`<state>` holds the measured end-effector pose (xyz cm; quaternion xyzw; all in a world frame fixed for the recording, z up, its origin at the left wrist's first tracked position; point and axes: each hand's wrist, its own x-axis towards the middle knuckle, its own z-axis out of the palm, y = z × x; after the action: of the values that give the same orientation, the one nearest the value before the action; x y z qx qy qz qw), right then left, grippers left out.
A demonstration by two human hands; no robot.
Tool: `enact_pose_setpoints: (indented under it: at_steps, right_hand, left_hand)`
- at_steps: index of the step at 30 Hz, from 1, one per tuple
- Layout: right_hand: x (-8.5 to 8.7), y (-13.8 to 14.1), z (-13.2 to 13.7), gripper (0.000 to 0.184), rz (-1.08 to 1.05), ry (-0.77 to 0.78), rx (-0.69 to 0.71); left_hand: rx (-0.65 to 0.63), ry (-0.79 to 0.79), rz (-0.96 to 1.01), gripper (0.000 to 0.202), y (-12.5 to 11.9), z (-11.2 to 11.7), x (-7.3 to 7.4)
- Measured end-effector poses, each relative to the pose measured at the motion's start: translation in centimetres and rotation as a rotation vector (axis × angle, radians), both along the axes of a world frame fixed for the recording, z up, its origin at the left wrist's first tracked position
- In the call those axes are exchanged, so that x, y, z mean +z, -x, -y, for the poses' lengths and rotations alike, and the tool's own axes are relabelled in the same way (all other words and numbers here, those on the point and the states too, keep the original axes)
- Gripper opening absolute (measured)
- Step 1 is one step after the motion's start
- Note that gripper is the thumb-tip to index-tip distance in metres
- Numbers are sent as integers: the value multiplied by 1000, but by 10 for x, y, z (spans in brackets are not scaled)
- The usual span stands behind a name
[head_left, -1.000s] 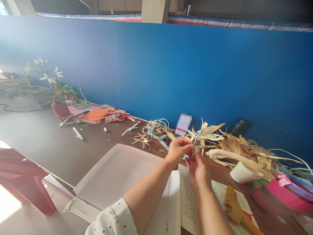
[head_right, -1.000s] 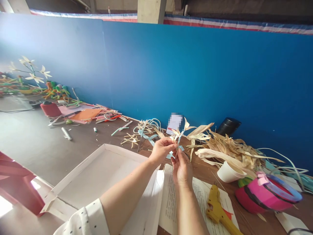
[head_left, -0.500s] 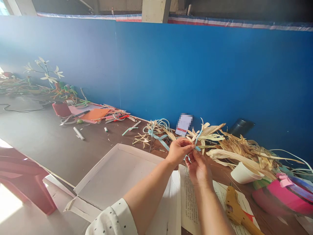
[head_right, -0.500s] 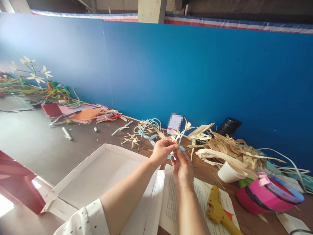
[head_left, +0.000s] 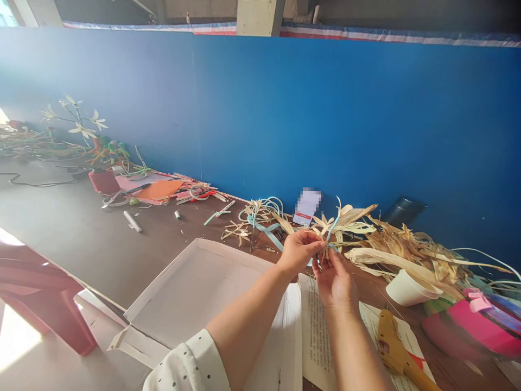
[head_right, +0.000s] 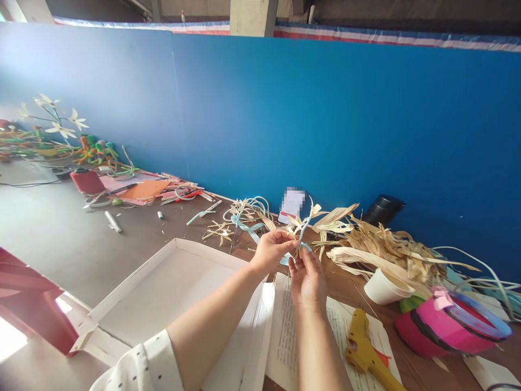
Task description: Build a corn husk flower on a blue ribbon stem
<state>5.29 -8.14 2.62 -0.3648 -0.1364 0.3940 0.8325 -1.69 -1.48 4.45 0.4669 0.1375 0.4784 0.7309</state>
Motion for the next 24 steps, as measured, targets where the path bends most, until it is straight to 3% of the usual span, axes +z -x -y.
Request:
enact_pose_setpoints:
  at_steps: [9, 24]
  right_hand:
    - [0, 0, -1, 14, 26, -6, 32]
    - [-3, -1, -4, 25, 129, -93, 75]
  left_hand:
    - [11, -20, -16, 36, 0, 0, 0]
    - [82, -80, -76, 34, -1, 2, 0]
